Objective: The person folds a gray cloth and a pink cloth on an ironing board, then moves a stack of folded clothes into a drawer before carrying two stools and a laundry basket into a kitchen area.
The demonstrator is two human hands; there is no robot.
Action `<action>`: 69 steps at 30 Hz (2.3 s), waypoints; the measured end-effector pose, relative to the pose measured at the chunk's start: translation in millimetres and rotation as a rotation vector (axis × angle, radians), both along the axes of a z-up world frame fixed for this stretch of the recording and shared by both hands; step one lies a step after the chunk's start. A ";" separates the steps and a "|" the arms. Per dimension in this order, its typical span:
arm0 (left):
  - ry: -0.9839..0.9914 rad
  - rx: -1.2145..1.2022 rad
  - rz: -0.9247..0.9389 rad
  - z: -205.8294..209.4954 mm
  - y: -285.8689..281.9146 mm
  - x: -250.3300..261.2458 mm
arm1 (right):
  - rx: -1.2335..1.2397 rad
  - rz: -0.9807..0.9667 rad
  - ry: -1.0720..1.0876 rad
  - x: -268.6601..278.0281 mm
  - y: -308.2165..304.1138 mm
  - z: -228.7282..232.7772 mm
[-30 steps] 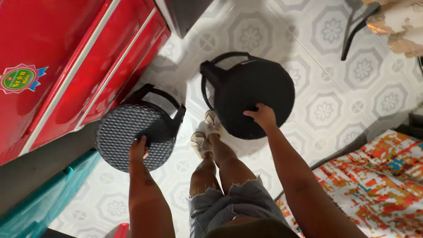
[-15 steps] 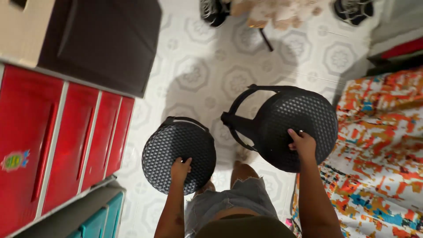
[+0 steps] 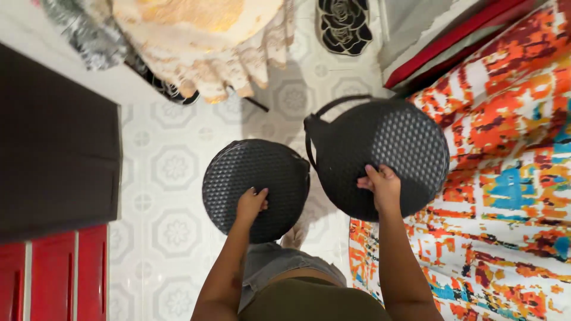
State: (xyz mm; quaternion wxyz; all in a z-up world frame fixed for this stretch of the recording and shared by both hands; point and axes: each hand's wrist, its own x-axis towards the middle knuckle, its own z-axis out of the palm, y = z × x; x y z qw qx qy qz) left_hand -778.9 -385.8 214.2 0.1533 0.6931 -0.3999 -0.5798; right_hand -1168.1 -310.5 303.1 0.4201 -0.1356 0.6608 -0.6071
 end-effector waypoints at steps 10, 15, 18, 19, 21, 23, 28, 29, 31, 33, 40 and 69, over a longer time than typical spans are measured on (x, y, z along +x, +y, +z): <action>0.314 -0.039 -0.215 -24.3 -184.6 -231.5 | -0.255 -0.075 0.095 -142.7 -208.8 26.3; 0.532 0.055 -0.219 -38.8 -302.7 -325.9 | -0.106 -0.002 0.195 -223.4 -321.3 51.7; 0.626 0.061 -0.210 -38.0 -373.6 -376.4 | -0.167 -0.044 0.189 -271.8 -376.7 67.6; 0.640 0.054 -0.213 -38.3 -396.2 -390.5 | -0.169 -0.049 0.193 -286.7 -396.4 71.4; 0.660 0.038 -0.216 -38.9 -443.9 -418.6 | -0.158 -0.027 0.201 -318.5 -440.8 79.3; 0.639 0.083 -0.140 -41.4 -495.3 -446.4 | -0.179 -0.012 0.198 -344.9 -494.0 81.2; 0.570 -0.011 -0.095 -44.6 -637.7 -512.2 | -0.286 0.136 0.157 -410.2 -644.7 92.0; 0.518 0.011 -0.048 -44.9 -664.6 -518.0 | -0.238 0.157 0.153 -419.9 -673.8 97.1; 0.524 -0.036 -0.029 -45.9 -718.4 -531.8 | -0.176 0.196 0.146 -438.5 -729.4 105.9; 0.530 -0.078 0.004 -49.8 -757.8 -538.9 | -0.208 0.245 0.125 -458.0 -796.2 115.0; 0.509 -0.114 0.177 -58.8 -919.6 -543.2 | -0.304 0.341 0.077 -471.9 -1019.8 112.4; -0.148 -0.352 0.056 64.0 -1732.4 -668.3 | -0.306 0.380 0.123 -598.0 -1886.0 133.3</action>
